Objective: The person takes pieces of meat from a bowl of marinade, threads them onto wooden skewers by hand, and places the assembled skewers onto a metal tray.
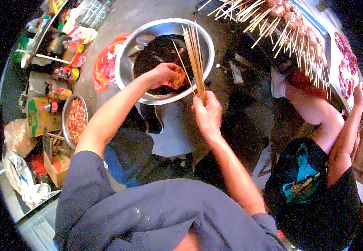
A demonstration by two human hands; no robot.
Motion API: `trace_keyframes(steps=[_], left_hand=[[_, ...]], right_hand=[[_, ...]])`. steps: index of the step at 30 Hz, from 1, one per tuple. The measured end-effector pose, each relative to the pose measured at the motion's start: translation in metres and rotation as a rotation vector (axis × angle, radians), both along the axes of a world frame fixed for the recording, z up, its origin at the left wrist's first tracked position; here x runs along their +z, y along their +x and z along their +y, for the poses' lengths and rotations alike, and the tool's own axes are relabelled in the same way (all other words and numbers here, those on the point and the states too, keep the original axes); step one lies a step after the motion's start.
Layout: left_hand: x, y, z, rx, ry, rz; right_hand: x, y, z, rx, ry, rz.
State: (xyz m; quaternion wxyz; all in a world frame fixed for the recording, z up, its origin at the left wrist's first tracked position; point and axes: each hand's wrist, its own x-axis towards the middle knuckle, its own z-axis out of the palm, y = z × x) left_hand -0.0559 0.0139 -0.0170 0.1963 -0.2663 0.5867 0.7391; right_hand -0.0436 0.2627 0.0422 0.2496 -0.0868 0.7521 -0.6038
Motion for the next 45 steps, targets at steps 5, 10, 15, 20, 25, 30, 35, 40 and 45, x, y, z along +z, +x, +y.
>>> trace_keyframes(steps=[5, 10, 15, 20, 25, 30, 35, 40, 45], left_hand=[[0.038, 0.008, -0.009, 0.171, 0.234, 0.101], [0.047, 0.010, -0.016, 0.278, 0.071, 0.221], [0.052, 0.007, -0.028, 0.424, -0.012, 0.205], [0.052, 0.008, -0.037, 0.572, 0.052, 0.241], [0.049, 0.003, -0.048, 0.570, 0.265, 0.282], [0.049, 0.003, -0.051, 0.467, 0.267, 0.388], [0.042, 0.004, -0.056, 0.546, 0.135, 0.122], [0.025, 0.011, -0.073, 0.518, 0.029, 0.066], [0.008, 0.014, -0.087, 0.549, -0.028, 0.039]], right_hand=[[-0.002, 0.001, 0.000, 0.012, -0.013, 0.019], [-0.004, 0.004, -0.001, 0.016, -0.004, -0.002], [-0.005, 0.005, -0.002, 0.038, 0.017, 0.008], [-0.006, 0.008, -0.005, 0.062, 0.029, 0.003], [0.000, 0.010, -0.005, 0.100, 0.035, 0.029], [-0.006, 0.010, -0.004, 0.084, 0.010, 0.014], [-0.006, 0.010, -0.003, 0.082, 0.015, 0.004], [-0.004, 0.011, -0.004, 0.078, 0.003, -0.008], [0.000, 0.011, -0.005, 0.083, -0.017, -0.046]])
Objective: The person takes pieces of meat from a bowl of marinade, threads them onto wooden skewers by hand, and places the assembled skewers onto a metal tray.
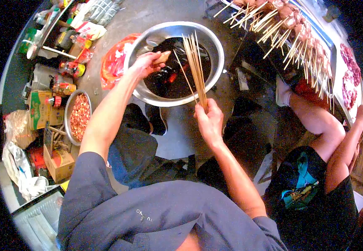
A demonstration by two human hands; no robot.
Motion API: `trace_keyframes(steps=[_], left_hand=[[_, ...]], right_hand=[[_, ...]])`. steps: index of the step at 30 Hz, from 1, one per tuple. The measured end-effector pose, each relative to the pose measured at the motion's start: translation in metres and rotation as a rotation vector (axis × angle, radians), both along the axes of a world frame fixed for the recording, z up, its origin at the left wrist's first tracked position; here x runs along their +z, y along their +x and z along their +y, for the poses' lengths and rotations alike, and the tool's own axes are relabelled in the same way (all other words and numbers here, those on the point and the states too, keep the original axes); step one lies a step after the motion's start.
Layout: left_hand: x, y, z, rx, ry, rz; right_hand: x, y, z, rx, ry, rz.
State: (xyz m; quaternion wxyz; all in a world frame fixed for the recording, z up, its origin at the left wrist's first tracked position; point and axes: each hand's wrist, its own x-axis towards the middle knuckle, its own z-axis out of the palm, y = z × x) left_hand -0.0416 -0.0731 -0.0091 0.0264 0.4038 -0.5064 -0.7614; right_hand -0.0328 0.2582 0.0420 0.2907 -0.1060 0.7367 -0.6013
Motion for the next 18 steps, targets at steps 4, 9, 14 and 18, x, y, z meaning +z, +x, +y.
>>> trace_keyframes(steps=[4, 9, 14, 18], left_hand=[[-0.012, 0.000, -0.006, 0.014, -0.045, -0.071], [-0.030, -0.004, -0.019, -0.001, -0.065, -0.123], [-0.054, -0.002, -0.032, -0.098, -0.176, -0.223], [-0.064, -0.003, -0.030, -0.083, -0.470, -0.325]], right_hand=[[0.000, 0.000, 0.000, -0.006, -0.001, 0.005], [-0.004, -0.001, 0.001, 0.010, 0.017, 0.014], [-0.004, -0.001, 0.000, 0.014, 0.032, 0.002], [0.000, 0.000, -0.001, 0.010, 0.015, -0.013]])
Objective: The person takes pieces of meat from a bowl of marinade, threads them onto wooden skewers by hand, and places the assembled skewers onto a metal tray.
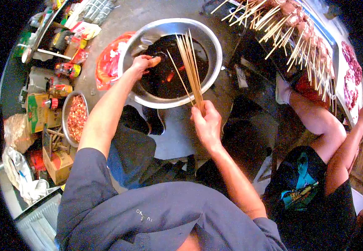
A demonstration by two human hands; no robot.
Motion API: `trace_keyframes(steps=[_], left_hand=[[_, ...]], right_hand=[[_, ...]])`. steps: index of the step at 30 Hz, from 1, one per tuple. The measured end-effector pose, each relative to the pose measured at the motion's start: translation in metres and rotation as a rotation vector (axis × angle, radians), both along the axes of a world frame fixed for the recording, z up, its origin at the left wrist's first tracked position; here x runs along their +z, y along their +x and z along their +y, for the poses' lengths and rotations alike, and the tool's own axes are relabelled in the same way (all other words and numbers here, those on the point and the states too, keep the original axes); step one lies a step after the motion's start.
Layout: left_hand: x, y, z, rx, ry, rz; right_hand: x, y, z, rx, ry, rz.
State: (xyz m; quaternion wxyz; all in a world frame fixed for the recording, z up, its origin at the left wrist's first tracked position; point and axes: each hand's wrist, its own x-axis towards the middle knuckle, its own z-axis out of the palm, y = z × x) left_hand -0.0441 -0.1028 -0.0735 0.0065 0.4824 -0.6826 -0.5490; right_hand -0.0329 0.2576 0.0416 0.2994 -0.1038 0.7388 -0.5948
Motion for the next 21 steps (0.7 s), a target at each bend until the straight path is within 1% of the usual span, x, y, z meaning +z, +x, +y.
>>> trace_keyframes(steps=[1, 2, 3, 4, 5, 7, 8, 9, 11, 12, 13, 18, 19, 20, 21], left_hand=[[-0.006, 0.000, -0.004, 0.000, 0.002, -0.002], [-0.012, 0.000, -0.008, -0.114, -0.221, -0.051], [-0.007, 0.000, -0.006, -0.228, -0.444, -0.101], [-0.002, -0.001, -0.004, -0.299, -0.549, -0.201], [0.000, 0.000, 0.003, -0.299, -0.548, -0.203], [0.011, 0.002, 0.023, -0.463, -1.058, -0.225], [0.019, 0.002, 0.028, -0.595, -1.073, -0.154], [0.016, -0.001, 0.029, -0.692, -1.126, -0.028], [0.009, -0.006, 0.036, -0.850, -1.186, -0.074], [0.009, -0.008, 0.037, -0.901, -1.106, -0.100], [0.008, -0.011, 0.039, -0.902, -1.022, -0.140], [0.016, -0.019, 0.042, -0.919, -0.977, -0.194], [0.006, -0.019, 0.036, -0.919, -0.976, -0.194], [-0.004, -0.019, 0.030, -0.839, -0.944, -0.076], [-0.002, -0.019, 0.029, -0.757, -0.910, 0.039]], right_hand=[[0.000, 0.000, 0.000, -0.005, -0.008, -0.013], [0.002, 0.000, -0.001, -0.005, -0.006, -0.015], [0.003, -0.001, -0.001, 0.000, 0.000, -0.017], [0.004, -0.001, -0.002, 0.006, 0.006, -0.018], [0.003, -0.001, -0.002, 0.008, 0.007, -0.020], [0.000, -0.001, -0.001, 0.027, 0.041, -0.004], [0.000, -0.001, -0.001, 0.026, 0.042, -0.003], [0.000, -0.001, -0.001, 0.018, 0.027, -0.014], [-0.001, 0.000, -0.001, 0.005, 0.015, -0.025], [-0.002, 0.000, -0.001, 0.004, 0.013, -0.016], [-0.003, 0.000, -0.001, 0.004, 0.012, -0.008], [-0.004, -0.001, -0.001, 0.009, 0.009, -0.001], [-0.003, -0.001, 0.000, 0.016, 0.018, 0.006], [-0.003, -0.001, 0.000, 0.017, 0.019, 0.006], [-0.002, -0.001, 0.000, 0.014, 0.023, 0.000]])
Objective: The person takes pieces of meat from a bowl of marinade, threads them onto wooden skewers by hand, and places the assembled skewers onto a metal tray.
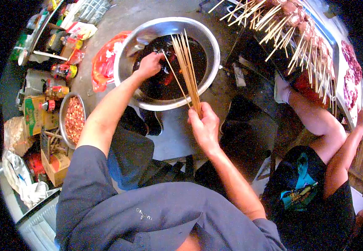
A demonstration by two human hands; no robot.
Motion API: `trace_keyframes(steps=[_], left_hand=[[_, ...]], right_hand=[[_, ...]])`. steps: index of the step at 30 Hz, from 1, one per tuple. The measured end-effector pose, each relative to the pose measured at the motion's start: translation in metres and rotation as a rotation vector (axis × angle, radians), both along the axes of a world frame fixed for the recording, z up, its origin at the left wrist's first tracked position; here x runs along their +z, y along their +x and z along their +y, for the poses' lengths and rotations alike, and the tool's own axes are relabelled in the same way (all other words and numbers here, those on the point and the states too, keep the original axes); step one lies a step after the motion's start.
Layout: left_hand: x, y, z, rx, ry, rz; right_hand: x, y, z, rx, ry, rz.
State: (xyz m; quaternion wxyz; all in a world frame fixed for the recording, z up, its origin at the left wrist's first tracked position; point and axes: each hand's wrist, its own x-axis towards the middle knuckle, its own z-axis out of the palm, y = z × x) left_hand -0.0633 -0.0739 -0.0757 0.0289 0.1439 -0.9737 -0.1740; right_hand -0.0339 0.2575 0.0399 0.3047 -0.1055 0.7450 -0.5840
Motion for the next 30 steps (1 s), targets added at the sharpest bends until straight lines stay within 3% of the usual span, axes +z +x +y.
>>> trace_keyframes(steps=[4, 5, 6, 8, 16, 22, 25, 30], left_hand=[[0.021, -0.003, -0.003, 0.353, 0.433, 0.034], [0.028, 0.001, -0.003, 0.482, 0.698, -0.019], [0.032, 0.003, -0.005, 0.483, 0.693, -0.016], [0.041, 0.010, -0.012, 0.449, 1.202, -0.015], [0.092, 0.024, 0.002, 0.371, 1.763, 0.172], [0.104, 0.025, 0.017, 0.361, 1.624, 0.221], [0.125, 0.032, 0.029, 0.386, 1.276, 0.136], [0.142, 0.049, 0.035, 0.336, 1.190, 0.179]], right_hand=[[0.005, -0.001, 0.000, 0.001, -0.013, -0.015], [0.005, -0.001, -0.001, 0.001, -0.017, -0.015], [0.006, -0.001, -0.002, -0.008, -0.023, -0.012], [0.007, 0.001, -0.004, -0.011, -0.038, -0.010], [0.007, 0.004, -0.005, 0.000, -0.047, 0.003], [0.002, 0.005, -0.005, 0.006, -0.034, 0.038], [0.002, 0.005, -0.004, 0.008, -0.032, 0.023], [-0.002, 0.006, -0.004, 0.006, -0.050, 0.058]])
